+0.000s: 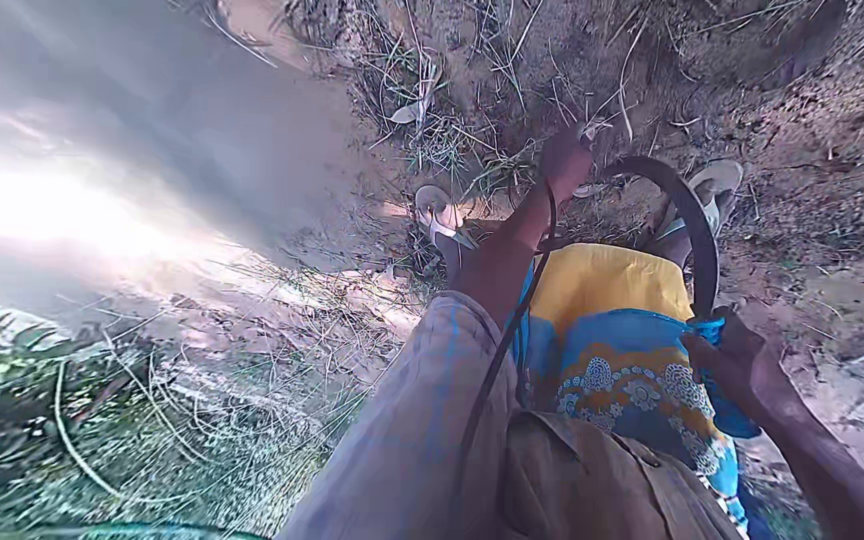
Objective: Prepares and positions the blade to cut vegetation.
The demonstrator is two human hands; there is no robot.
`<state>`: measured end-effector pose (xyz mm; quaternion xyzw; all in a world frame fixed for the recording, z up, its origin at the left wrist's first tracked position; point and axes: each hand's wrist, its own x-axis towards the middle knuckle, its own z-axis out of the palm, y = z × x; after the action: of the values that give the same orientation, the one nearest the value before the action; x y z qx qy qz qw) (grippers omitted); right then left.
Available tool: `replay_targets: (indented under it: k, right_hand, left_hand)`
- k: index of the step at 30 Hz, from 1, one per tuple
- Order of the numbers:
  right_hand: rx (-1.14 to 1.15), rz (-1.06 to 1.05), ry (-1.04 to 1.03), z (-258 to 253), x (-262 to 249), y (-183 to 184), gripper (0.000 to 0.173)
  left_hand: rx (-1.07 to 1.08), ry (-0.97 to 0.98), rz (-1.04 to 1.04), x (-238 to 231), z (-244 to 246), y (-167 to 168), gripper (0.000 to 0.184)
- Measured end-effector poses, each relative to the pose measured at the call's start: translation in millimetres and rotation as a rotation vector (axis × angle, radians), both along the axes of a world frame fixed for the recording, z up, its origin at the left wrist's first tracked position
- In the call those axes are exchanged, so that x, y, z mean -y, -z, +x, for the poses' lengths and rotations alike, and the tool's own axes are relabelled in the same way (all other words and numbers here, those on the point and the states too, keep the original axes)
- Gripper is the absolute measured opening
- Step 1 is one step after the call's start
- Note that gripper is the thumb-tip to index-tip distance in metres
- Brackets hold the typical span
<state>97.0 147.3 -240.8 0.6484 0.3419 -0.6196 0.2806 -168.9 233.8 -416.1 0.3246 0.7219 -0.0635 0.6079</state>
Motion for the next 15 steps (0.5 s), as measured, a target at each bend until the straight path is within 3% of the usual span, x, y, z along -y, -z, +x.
replay_targets:
  k: [4,6,9,12,15]
  right_hand:
    - [0.048,0.027,-0.002,8.8,42.1,-38.9,0.041]
    - [-0.013,0.13,0.035,-9.4,28.9,-13.3,0.044]
    - [-0.104,0.31,0.001,-50.1,-15.8,44.0,0.042]
    - [-0.129,0.452,-0.088,-93.5,-55.3,90.9,0.042]
    - [-0.129,0.459,-0.178,-118.0,-66.4,112.1,0.047]
  left_hand:
    - [-0.256,0.114,-0.148,28.1,-53.7,-13.3,0.045]
    - [-0.341,0.234,-0.023,17.8,-72.1,-6.7,0.043]
    - [-0.323,0.485,0.248,-20.5,-75.4,21.7,0.066]
    - [-0.393,0.559,0.203,-46.3,-83.4,58.5,0.066]
    - [-0.405,0.404,-0.002,-26.0,-100.7,58.5,0.093]
